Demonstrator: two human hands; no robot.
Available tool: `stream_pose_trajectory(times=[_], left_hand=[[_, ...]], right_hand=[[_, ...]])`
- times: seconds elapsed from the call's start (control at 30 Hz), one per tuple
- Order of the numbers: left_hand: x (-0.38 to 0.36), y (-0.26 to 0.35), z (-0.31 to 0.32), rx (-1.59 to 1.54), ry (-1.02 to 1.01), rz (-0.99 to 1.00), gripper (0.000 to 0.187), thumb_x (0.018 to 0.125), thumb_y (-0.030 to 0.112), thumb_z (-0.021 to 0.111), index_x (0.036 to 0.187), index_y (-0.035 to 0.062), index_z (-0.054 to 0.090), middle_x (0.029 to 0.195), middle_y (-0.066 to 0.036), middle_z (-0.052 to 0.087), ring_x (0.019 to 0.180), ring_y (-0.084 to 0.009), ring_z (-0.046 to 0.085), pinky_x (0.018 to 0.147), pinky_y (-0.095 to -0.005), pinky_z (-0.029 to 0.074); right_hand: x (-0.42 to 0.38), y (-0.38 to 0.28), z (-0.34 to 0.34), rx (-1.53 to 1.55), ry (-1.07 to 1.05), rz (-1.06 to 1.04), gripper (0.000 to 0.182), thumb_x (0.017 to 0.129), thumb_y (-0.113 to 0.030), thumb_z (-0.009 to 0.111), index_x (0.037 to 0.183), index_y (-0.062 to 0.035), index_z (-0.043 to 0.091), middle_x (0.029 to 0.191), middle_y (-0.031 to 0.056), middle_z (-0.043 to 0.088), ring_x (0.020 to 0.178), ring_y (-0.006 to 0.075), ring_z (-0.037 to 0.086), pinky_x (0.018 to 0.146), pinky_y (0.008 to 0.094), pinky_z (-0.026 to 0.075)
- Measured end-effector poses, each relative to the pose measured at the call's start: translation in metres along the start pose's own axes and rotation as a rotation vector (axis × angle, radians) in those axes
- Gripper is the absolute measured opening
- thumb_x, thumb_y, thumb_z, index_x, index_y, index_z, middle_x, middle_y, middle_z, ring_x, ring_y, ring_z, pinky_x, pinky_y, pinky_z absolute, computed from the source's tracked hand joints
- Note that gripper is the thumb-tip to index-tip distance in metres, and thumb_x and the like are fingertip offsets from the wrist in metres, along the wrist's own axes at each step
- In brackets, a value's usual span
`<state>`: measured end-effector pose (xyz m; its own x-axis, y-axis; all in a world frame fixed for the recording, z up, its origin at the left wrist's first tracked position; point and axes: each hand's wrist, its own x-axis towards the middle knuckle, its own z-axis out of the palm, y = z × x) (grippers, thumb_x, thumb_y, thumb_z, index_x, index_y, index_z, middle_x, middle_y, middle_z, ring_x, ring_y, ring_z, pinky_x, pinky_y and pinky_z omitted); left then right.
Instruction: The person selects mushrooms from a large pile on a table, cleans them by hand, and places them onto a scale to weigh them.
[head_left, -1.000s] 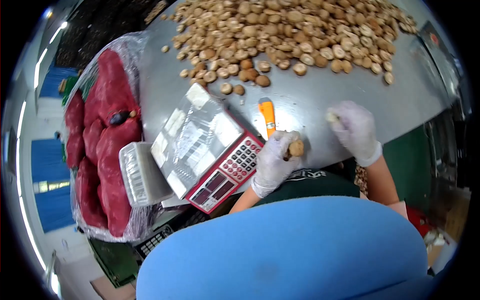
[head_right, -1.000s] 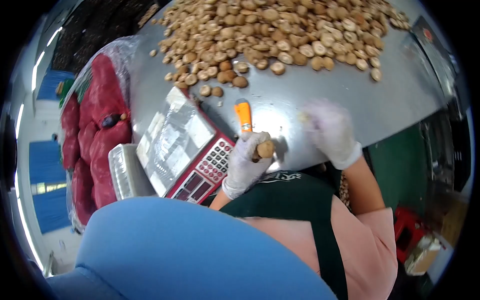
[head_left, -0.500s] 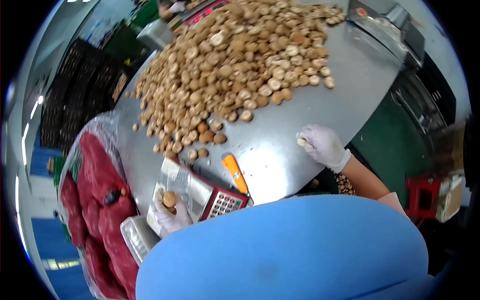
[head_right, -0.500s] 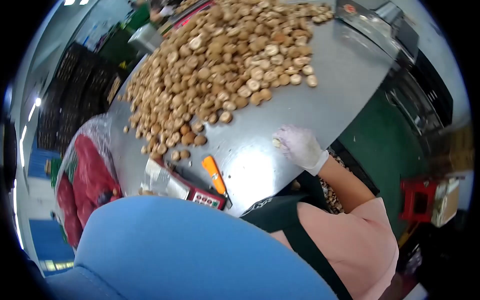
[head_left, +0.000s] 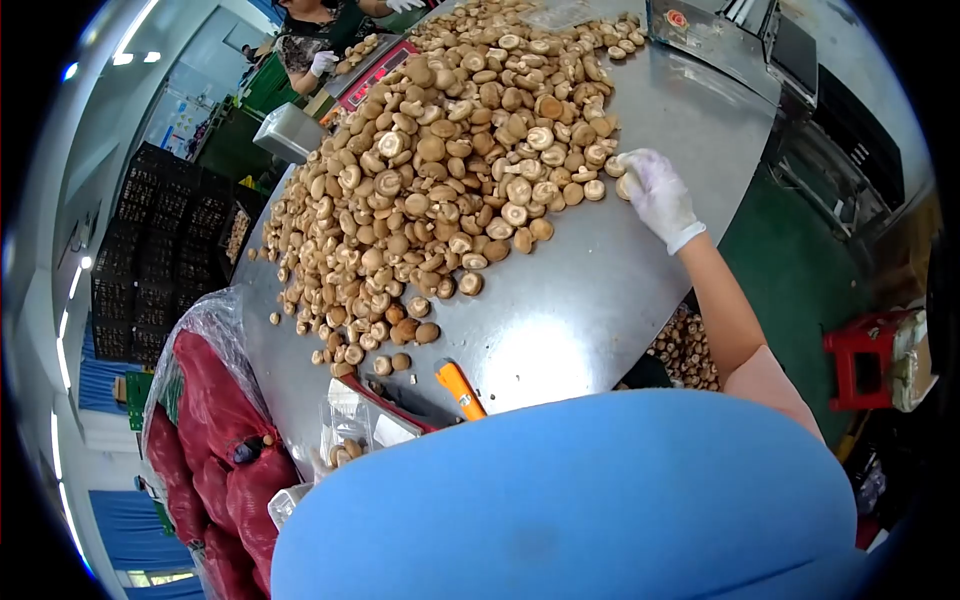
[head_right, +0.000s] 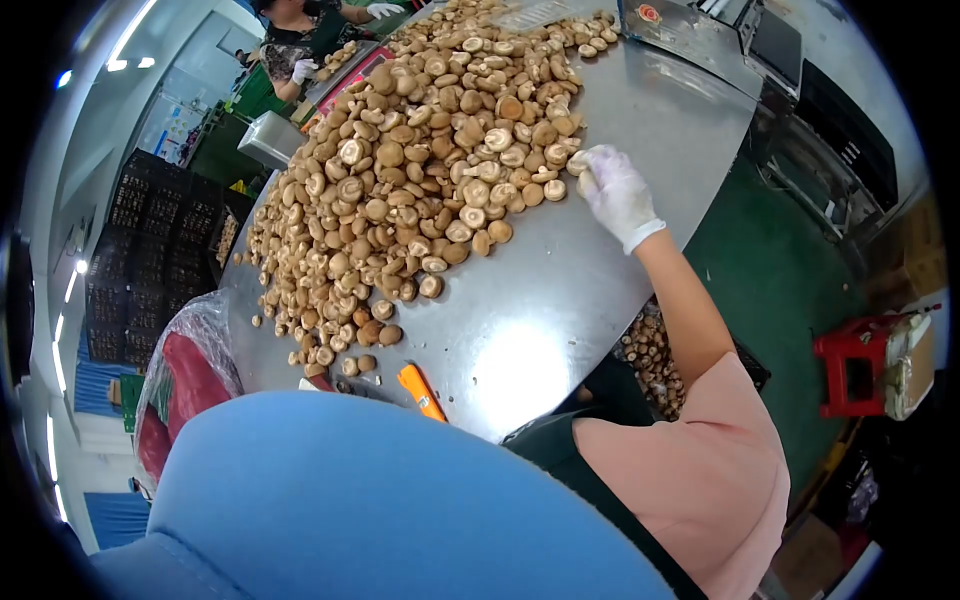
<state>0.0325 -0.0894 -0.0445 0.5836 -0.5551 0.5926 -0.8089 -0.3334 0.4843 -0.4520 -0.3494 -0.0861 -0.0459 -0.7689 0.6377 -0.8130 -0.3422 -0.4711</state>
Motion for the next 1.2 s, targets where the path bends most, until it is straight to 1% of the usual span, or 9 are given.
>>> stream_pose_trajectory(times=[0.2, 0.4, 0.47, 0.73, 0.8, 0.9, 1.03, 1.17, 1.2], left_hand=[[0.0, 0.027, 0.0, -0.008, 0.029, 0.136, 0.048, 0.081, 0.0, 0.074, 0.127, 0.0041, 0.061, 0.127, -0.016, 0.063, 0.119, -0.0298, 0.061, 0.1, -0.0394, 0.051], [-0.011, 0.091, 0.018, -0.145, -0.055, 0.395, 0.05, 0.082, 0.0, 0.074, 0.13, 0.004, 0.06, 0.131, -0.017, 0.062, 0.123, -0.0301, 0.059, 0.102, -0.0396, 0.051], [-0.016, 0.115, 0.03, -0.198, -0.119, 0.471, 0.05, 0.083, 0.0, 0.074, 0.131, 0.0039, 0.059, 0.132, -0.018, 0.061, 0.125, -0.0302, 0.059, 0.103, -0.0397, 0.051], [-0.038, 0.169, 0.094, -0.368, -0.552, 0.601, 0.051, 0.09, 0.011, 0.073, 0.137, 0.0175, 0.057, 0.134, -0.016, 0.057, 0.119, -0.0334, 0.062, 0.096, -0.0392, 0.056], [-0.034, 0.181, 0.105, -0.418, -0.694, 0.71, 0.049, 0.089, 0.011, 0.071, 0.136, 0.0152, 0.057, 0.133, -0.018, 0.056, 0.118, -0.0363, 0.061, 0.094, -0.0399, 0.055], [-0.018, 0.196, 0.132, -0.438, -0.807, 0.714, 0.053, 0.086, 0.008, 0.071, 0.137, 0.0109, 0.055, 0.134, -0.021, 0.053, 0.122, -0.0389, 0.056, 0.1, -0.0426, 0.05], [0.011, 0.236, 0.184, -0.437, -0.687, 0.852, 0.062, 0.083, 0.006, 0.073, 0.141, 0.0109, 0.051, 0.14, -0.02, 0.049, 0.13, -0.0417, 0.049, 0.107, -0.0429, 0.045], [0.031, 0.291, 0.219, -0.33, -0.61, 0.953, 0.065, 0.084, 0.015, 0.075, 0.144, 0.0131, 0.049, 0.145, -0.021, 0.045, 0.137, -0.0434, 0.042, 0.112, -0.0483, 0.04], [0.028, 0.298, 0.23, -0.193, -0.628, 0.935, 0.064, 0.086, 0.023, 0.073, 0.145, 0.0144, 0.05, 0.148, -0.021, 0.043, 0.141, -0.0429, 0.037, 0.114, -0.0519, 0.037]], right_hand=[[0.003, 0.043, 0.009, 0.113, -0.011, 0.214, 0.019, 0.088, -0.011, 0.068, 0.107, -0.0117, 0.07, 0.111, 0.0112, 0.066, 0.106, 0.0319, 0.062, 0.093, 0.0409, 0.052], [-0.019, 0.032, 0.046, 0.088, -0.066, 0.024, 0.021, 0.083, -0.013, 0.077, 0.104, -0.0134, 0.071, 0.11, 0.0103, 0.066, 0.098, 0.0306, 0.061, 0.089, 0.0377, 0.053], [-0.018, 0.036, 0.055, 0.196, -0.109, 0.134, 0.024, 0.081, -0.014, 0.079, 0.104, -0.0115, 0.071, 0.114, 0.0099, 0.064, 0.1, 0.0303, 0.061, 0.09, 0.0387, 0.053], [-0.007, -0.016, 0.071, -0.084, -0.168, 0.108, 0.051, 0.081, -0.022, 0.08, 0.125, -0.0089, 0.058, 0.126, 0.0131, 0.06, 0.125, 0.0341, 0.053, 0.1, 0.0448, 0.051], [-0.009, -0.014, 0.067, 0.03, -0.269, 0.128, 0.05, 0.08, -0.022, 0.081, 0.123, -0.0081, 0.06, 0.12, 0.0119, 0.064, 0.116, 0.033, 0.06, 0.095, 0.0428, 0.053], [-0.026, -0.021, 0.065, 0.672, -0.481, 0.316, 0.039, 0.079, -0.024, 0.082, 0.11, -0.0079, 0.064, 0.095, 0.0104, 0.066, 0.083, 0.0304, 0.067, 0.074, 0.0393, 0.054], [-0.036, -0.043, 0.038, 0.333, -0.347, -0.058, 0.03, 0.079, -0.027, 0.082, 0.096, -0.0077, 0.066, 0.092, 0.0112, 0.065, 0.083, 0.0301, 0.065, 0.071, 0.0374, 0.053], [-0.032, -0.057, 0.029, 0.309, -0.475, 0.08, 0.026, 0.084, -0.023, 0.08, 0.098, -0.0069, 0.066, 0.09, 0.0078, 0.066, 0.083, 0.0235, 0.067, 0.069, 0.0354, 0.053], [-0.033, -0.057, 0.032, 0.543, -0.435, 0.224, 0.022, 0.087, -0.021, 0.078, 0.099, -0.0066, 0.066, 0.09, 0.0054, 0.066, 0.082, 0.0186, 0.067, 0.068, 0.0326, 0.052]])
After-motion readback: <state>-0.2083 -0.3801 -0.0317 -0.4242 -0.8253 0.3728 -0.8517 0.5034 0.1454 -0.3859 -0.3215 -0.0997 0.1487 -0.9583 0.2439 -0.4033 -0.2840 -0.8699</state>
